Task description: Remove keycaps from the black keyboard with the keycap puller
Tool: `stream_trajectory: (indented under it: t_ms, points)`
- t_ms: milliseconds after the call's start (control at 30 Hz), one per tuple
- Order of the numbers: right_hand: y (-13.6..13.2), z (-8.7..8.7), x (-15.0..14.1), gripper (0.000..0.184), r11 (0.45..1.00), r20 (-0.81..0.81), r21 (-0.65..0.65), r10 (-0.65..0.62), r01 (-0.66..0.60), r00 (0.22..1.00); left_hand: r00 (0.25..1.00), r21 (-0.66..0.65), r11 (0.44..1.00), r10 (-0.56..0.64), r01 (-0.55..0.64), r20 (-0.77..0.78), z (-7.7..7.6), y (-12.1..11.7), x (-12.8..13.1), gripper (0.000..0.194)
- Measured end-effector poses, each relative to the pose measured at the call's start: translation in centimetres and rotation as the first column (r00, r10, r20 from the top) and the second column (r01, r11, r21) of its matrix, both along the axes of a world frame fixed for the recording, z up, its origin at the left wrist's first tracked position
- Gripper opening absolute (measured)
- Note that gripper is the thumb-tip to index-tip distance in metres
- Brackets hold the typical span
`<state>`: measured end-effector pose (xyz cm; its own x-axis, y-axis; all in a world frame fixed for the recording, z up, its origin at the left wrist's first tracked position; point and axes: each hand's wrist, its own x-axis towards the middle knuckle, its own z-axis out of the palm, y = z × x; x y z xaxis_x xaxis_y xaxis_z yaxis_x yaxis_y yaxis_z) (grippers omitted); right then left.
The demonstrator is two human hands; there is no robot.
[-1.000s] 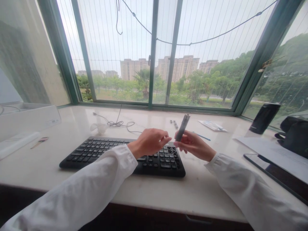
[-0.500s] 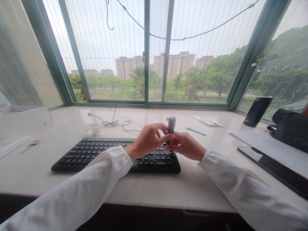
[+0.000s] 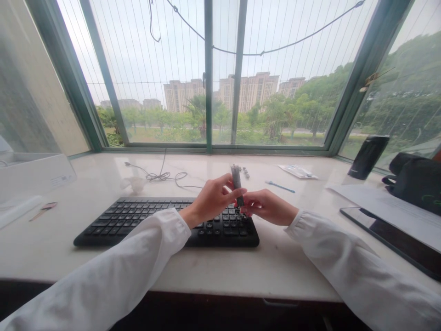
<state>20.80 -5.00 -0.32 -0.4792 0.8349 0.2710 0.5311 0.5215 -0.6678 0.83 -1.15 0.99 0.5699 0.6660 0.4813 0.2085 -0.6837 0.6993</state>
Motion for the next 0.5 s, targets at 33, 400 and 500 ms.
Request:
stream_trajectory:
  t_ms: [33,400,500]
  points:
    - [0.0,-0.1,0.0,0.019,1.0,-0.021,-0.019,-0.004,0.003,1.0,1.0,-0.007,1.0,0.0,0.0,0.001,0.0,0.0,0.0,0.029]
    - [0.6,-1.2,-0.2,0.026,0.987,-0.153,-0.16,-0.014,-0.01,0.988,0.999,-0.078,0.996,0.04,-0.039,0.004,-0.3,1.1,0.0,0.037]
    - [0.5,-1.1,-0.3,0.026,0.986,-0.152,-0.168,-0.018,-0.008,0.988,1.0,-0.076,0.997,0.022,-0.022,0.0,-0.3,1.2,-0.1,0.037]
